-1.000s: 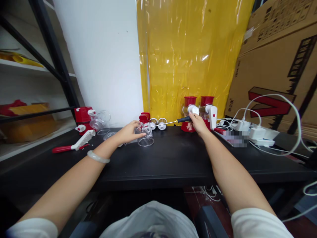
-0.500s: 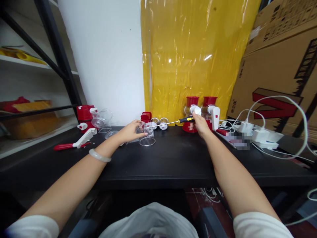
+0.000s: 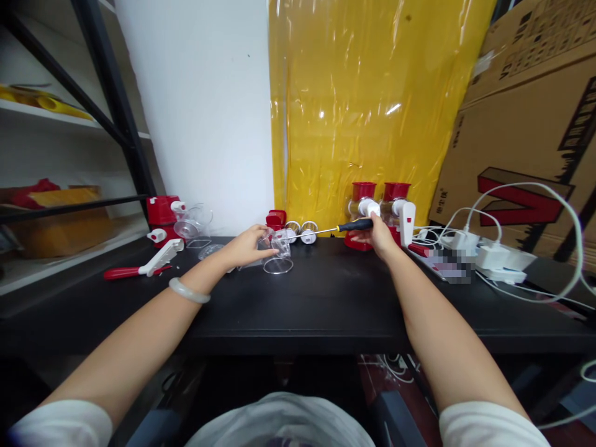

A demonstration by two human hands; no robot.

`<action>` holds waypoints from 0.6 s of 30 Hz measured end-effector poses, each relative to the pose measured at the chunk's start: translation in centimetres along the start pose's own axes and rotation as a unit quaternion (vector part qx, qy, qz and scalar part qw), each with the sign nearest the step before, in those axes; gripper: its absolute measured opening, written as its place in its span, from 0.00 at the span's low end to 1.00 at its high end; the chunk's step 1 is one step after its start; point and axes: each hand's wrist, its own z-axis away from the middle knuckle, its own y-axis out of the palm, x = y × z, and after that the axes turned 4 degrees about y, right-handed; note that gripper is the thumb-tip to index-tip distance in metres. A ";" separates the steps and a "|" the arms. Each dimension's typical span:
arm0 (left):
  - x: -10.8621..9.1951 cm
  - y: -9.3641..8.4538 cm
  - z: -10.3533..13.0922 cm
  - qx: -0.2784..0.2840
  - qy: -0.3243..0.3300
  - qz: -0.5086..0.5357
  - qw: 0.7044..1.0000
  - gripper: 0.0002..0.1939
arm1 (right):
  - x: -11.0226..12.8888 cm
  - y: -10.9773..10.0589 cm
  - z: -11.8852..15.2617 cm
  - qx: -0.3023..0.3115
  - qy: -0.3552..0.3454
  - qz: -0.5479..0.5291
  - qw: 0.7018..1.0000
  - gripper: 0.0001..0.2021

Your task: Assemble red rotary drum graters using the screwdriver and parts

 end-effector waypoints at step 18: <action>0.2 0.1 0.1 -0.002 -0.004 0.007 1.000 0.22 | -0.7 0.4 -0.3 0.023 -0.063 -0.096 0.993 0.08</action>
